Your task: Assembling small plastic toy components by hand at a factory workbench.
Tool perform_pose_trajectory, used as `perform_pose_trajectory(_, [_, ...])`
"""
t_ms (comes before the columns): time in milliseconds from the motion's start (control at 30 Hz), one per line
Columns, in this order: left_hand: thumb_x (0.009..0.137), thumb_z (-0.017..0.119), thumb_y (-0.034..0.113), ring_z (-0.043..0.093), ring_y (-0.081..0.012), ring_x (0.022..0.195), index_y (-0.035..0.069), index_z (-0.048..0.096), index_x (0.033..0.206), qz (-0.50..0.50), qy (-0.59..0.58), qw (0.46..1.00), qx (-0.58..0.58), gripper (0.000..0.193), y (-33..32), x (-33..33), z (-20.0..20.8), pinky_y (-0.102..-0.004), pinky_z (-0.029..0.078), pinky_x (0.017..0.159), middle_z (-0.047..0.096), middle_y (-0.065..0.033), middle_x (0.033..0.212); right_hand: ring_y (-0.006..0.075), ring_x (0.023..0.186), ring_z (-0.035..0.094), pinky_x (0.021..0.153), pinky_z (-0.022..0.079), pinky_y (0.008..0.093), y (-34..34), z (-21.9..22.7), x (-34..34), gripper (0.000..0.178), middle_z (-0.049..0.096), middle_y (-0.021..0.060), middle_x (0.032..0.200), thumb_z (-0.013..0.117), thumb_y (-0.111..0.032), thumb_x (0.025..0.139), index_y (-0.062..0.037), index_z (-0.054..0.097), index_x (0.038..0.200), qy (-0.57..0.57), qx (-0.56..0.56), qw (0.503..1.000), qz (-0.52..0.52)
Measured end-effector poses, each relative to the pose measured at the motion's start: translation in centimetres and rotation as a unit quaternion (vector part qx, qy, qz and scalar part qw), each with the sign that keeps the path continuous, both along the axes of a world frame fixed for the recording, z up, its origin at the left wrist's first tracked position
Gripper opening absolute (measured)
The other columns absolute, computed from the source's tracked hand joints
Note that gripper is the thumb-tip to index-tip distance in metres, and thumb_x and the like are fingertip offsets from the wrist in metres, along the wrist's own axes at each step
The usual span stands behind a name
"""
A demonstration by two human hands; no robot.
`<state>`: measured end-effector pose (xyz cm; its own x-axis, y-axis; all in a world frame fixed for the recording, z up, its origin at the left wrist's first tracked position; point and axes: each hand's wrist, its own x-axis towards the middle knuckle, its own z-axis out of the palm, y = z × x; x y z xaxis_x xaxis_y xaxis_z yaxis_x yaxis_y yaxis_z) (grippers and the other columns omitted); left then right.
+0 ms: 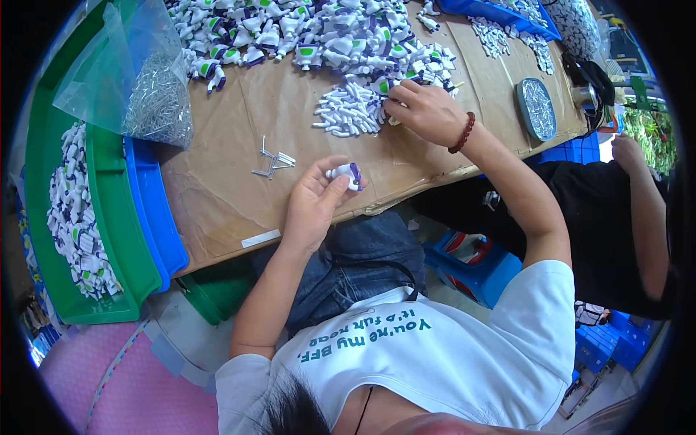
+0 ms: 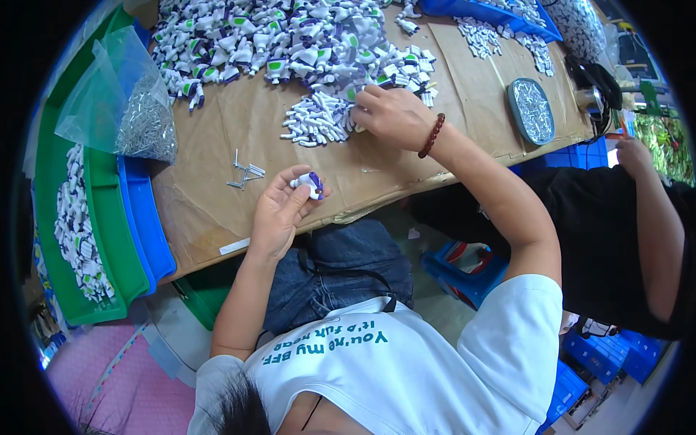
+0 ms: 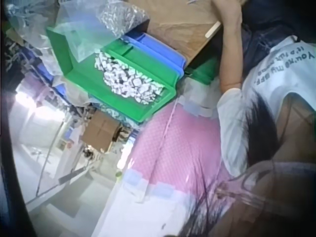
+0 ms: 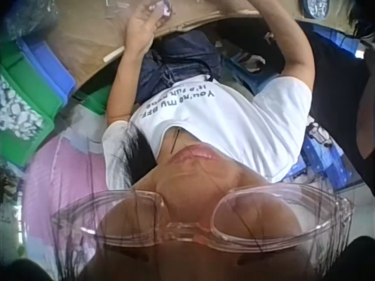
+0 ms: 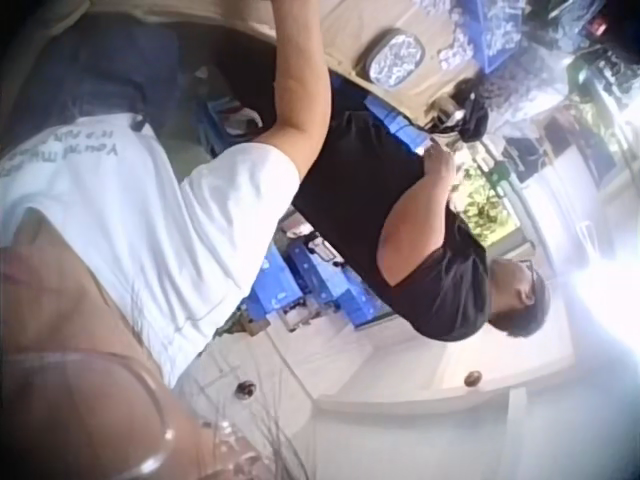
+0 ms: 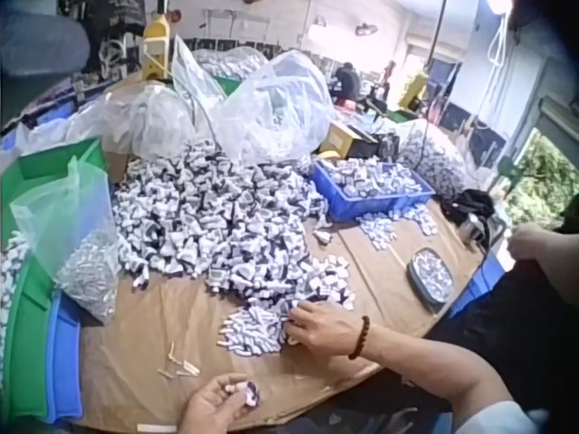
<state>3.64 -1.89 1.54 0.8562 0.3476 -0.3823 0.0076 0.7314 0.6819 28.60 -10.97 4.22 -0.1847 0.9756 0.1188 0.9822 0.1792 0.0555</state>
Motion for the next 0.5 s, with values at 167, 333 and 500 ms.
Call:
perform_pose_trajectory(167, [0.089,0.056,0.007,0.063,-0.0242,0.095,0.002,0.049,0.109,0.0,-0.002,0.999,-0.037,0.022,0.6,0.0,-0.7,-0.0267,0.053,0.08,0.061,-0.0106,0.1,0.0198,0.081,0.057,0.061,0.049,0.0298,-0.3,-0.7,0.2,0.028,0.055,0.0054,0.091,0.064,-0.007,0.064,-0.007,0.058,0.092,0.047,0.009,0.999,-0.009])
perform_pose_trajectory(333, [0.088,0.058,0.009,0.063,-0.025,0.094,0.001,0.05,0.108,0.006,-0.005,0.997,-0.076,0.023,1.0,-0.1,-0.4,-0.0249,0.054,0.078,0.061,-0.0111,0.1,0.0243,0.081,0.06,0.068,0.049,0.033,-0.9,0.0,-2.2,0.03,0.06,0.0094,0.091,0.067,-0.005,0.069,-0.0046,0.059,0.099,0.212,0.071,0.971,-0.085])
perform_pose_trajectory(500, [0.087,0.059,0.01,0.063,-0.0246,0.094,0.0,0.051,0.106,0.004,-0.016,0.995,-0.098,0.023,1.2,0.0,-0.7,-0.0237,0.055,0.077,0.061,-0.0116,0.101,0.0243,0.075,0.06,0.067,0.047,0.0305,-0.5,2.3,-6.6,0.02,0.062,0.0109,0.085,0.064,-0.002,0.076,-0.0014,0.062,0.096,0.425,0.007,0.899,-0.104])
